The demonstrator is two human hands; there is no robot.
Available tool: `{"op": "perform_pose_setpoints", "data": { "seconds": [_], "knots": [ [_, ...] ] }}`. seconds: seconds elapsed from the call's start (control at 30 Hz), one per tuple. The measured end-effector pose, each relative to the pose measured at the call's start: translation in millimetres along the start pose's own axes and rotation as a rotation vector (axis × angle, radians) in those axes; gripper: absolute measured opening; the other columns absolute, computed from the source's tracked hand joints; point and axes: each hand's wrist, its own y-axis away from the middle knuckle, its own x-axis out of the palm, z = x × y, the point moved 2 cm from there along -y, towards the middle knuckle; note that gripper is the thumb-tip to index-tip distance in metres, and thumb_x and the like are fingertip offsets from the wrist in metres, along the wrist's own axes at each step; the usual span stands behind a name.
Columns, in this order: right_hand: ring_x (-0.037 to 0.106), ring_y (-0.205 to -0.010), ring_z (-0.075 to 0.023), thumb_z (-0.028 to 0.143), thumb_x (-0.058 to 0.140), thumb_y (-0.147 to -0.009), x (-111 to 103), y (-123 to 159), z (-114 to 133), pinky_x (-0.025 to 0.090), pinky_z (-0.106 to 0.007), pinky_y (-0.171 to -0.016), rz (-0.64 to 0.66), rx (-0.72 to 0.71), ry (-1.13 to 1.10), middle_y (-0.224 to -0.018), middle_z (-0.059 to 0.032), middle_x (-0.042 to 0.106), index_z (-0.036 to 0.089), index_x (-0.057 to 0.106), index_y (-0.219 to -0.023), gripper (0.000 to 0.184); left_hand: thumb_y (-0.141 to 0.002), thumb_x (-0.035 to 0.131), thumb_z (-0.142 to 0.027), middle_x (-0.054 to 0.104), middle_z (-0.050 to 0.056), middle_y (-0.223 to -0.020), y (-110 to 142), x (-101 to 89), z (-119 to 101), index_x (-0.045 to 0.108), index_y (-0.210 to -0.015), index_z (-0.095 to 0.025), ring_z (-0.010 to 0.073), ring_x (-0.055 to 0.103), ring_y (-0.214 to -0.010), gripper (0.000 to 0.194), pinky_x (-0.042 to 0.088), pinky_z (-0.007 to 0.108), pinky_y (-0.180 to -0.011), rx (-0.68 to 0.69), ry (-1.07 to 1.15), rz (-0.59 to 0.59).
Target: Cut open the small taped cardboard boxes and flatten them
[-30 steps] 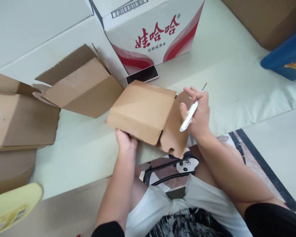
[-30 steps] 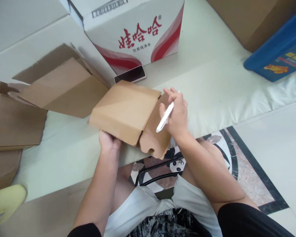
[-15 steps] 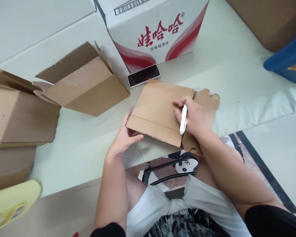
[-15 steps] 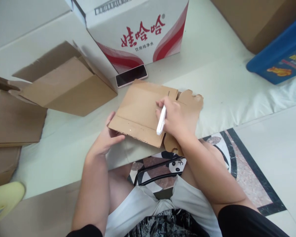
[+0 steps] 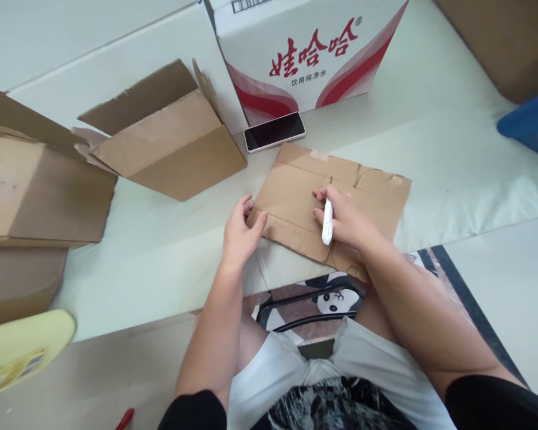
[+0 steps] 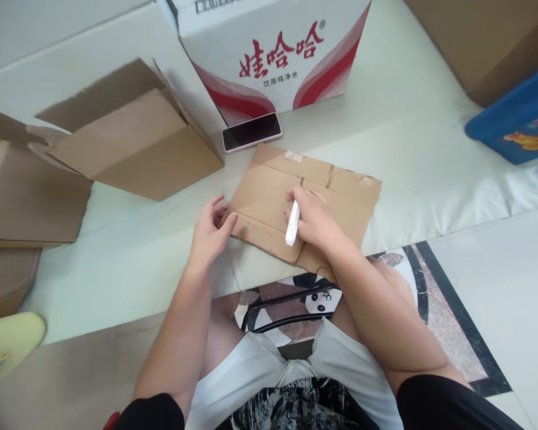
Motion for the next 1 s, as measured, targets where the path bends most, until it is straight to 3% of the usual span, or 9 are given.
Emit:
{"op": "perform_pose_setpoints", "data": {
  "seconds": [0.1,0.2,0.33,0.43,0.63,0.77,0.83,0.9,1.0],
  "knots": [
    [0.069,-0.119,-0.0388,0.031,0.064,-0.084,1.0,0.1,-0.2,0.043,-0.069,-0.115,0.0,0.012,-0.025,-0.109,-0.0124,0.077,0.029,0.052,-0.099,0.02,-0.081,0.085,-0.04,0.077,0.009,-0.108,0.2,-3.9,-2.3,0.067,-0.13,-0.024,0.0214,0.072,-0.089,0.054,0.06,0.036,-0.087,-0.162,0.183,-0.033],
    [0.069,-0.119,-0.0392,0.03,0.066,-0.082,-0.1,1.4,2.8,0.045,-0.069,-0.113,0.008,0.061,-0.055,-0.111,-0.012,0.077,0.029,0.053,-0.1,0.022,-0.077,0.087,-0.044,0.072,0.003,-0.086,1.9,-6.0,-5.2,0.068,-0.118,-0.024,0.0139,0.061,-0.064,0.049,0.046,0.024,-0.056,-0.328,0.32,-0.007],
    [0.072,-0.114,-0.0381,0.034,0.068,-0.083,-4.5,4.1,8.2,0.052,-0.066,-0.105,-0.014,0.142,-0.123,-0.123,-0.0127,0.076,0.029,0.054,-0.102,0.024,-0.077,0.084,-0.065,0.06,0.001,-0.066,11.3,2.5,-13.4,0.067,-0.081,-0.019,0.0073,0.039,-0.046,0.049,0.022,0.022,-0.042,-0.471,0.345,0.249],
    [0.073,-0.115,-0.0366,0.035,0.069,-0.083,-5.8,5.5,9.1,0.052,-0.066,-0.107,-0.046,0.158,-0.161,-0.124,-0.011,0.078,0.029,0.054,-0.1,0.023,-0.075,0.084,-0.066,0.063,0.002,-0.067,19.1,12.5,-20.8,0.063,-0.072,-0.02,0.0117,0.051,-0.055,0.051,0.036,0.023,-0.049,-0.382,0.293,0.327],
    [0.069,-0.133,-0.0348,0.034,0.067,-0.087,-1.3,9.6,9.7,0.047,-0.065,-0.116,-0.078,0.071,-0.213,-0.135,-0.01,0.077,0.03,0.056,-0.109,0.025,-0.09,0.073,-0.047,0.06,-0.002,-0.071,10.0,12.7,-19.5,0.055,-0.074,-0.021,0.0136,0.052,-0.064,0.035,0.04,0.025,-0.062,-0.236,0.191,0.098],
    [0.071,-0.129,-0.036,0.037,0.066,-0.089,-0.2,10.1,8.6,0.051,-0.063,-0.111,-0.045,0.086,-0.161,-0.132,-0.0116,0.078,0.029,0.058,-0.11,0.024,-0.095,0.062,-0.041,0.061,0.001,-0.073,-0.2,2.2,-14.2,0.057,-0.077,-0.022,0.0191,0.057,-0.07,0.026,0.047,0.032,-0.07,-0.188,-0.13,0.034],
    [0.073,-0.121,-0.0362,0.039,0.065,-0.089,0.2,8.9,7.6,0.054,-0.062,-0.105,-0.005,0.095,-0.122,-0.129,-0.0127,0.078,0.028,0.059,-0.11,0.025,-0.092,0.066,-0.037,0.068,0.006,-0.088,0.2,0.2,-14.5,0.065,-0.091,-0.022,0.0255,0.065,-0.085,0.015,0.055,0.04,-0.085,-0.095,-0.334,-0.054],
    [0.074,-0.116,-0.0354,0.041,0.064,-0.089,0.4,7.6,7.3,0.055,-0.06,-0.102,0.008,0.088,-0.095,-0.127,-0.0129,0.077,0.027,0.06,-0.11,0.025,-0.088,0.069,-0.031,0.07,0.013,-0.112,3.7,3.1,-17.2,0.068,-0.112,-0.02,0.0307,0.068,-0.108,0.027,0.055,0.047,-0.103,0.087,-0.44,-0.124],
    [0.074,-0.115,-0.0345,0.044,0.063,-0.091,1.1,6.3,7.6,0.055,-0.059,-0.102,-0.003,0.085,-0.095,-0.123,-0.0115,0.078,0.027,0.059,-0.108,0.024,-0.091,0.067,-0.03,0.065,0.016,-0.14,9.4,14.7,-18.9,0.065,-0.13,-0.022,0.0315,0.063,-0.134,0.04,0.049,0.049,-0.121,0.322,-0.461,-0.009]
  ]
}}
